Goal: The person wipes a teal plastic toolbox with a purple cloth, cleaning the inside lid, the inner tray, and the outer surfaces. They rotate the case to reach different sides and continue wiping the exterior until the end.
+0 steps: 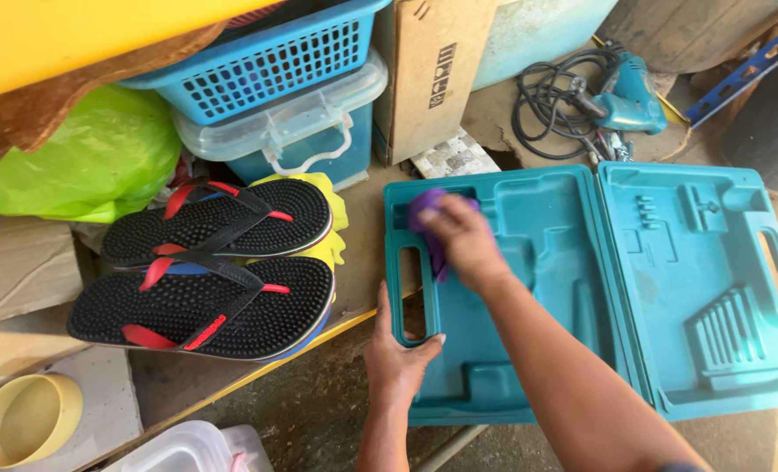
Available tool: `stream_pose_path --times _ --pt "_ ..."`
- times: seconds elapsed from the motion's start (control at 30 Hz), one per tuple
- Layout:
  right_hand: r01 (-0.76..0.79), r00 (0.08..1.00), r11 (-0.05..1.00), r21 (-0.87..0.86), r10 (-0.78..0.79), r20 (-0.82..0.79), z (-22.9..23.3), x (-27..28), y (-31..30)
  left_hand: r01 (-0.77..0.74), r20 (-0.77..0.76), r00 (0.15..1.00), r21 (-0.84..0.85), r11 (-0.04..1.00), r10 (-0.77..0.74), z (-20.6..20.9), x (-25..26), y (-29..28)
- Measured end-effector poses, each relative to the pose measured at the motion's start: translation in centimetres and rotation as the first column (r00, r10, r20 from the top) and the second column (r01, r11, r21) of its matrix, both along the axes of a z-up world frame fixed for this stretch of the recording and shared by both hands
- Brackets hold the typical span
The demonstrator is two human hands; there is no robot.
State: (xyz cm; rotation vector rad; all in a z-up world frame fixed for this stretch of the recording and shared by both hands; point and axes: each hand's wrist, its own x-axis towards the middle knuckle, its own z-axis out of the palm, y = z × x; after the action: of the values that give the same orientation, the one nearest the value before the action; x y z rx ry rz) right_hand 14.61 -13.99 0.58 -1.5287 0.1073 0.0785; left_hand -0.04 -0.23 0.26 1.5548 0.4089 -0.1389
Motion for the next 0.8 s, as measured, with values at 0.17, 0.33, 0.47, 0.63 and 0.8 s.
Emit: stream_pose_path --times 0.17,0.33,0.47,0.63,0.8 --pt "-0.022 0.971 0.792 0.610 -0.128 0.202 3.1 -5.6 -7.7 0.032 -0.049 0.998 0.036 0.999 -0.030 0.6 -0.1 -0.1" --pt "-0.105 0.873 0.812 0.574 -0.201 0.444 9.3 -10.8 -15.3 0.143 -0.216 0.974 0.342 0.929 -0.071 1.3 0.2 -0.1" --pt "0.443 0.896 0.584 -0.680 -0.323 0.306 7.8 -10.0 -17.0 0.173 -0.269 0.962 0.457 0.872 -0.049 1.3 0.4 -0.9" --pt "0.307 0.936 -0.012 -0.952 -0.180 0.304 1.5 -7.1 -16.7 0.171 -0.293 0.955 0.438 0.883 -0.040 0.8 0.7 -0.9" --pt "0.365 0.913 0.033 -0.930 -0.208 0.351 1.2 0.0 -17.2 0.108 -0.189 0.982 0.416 0.903 -0.030 0.5 0.5 -1.1"
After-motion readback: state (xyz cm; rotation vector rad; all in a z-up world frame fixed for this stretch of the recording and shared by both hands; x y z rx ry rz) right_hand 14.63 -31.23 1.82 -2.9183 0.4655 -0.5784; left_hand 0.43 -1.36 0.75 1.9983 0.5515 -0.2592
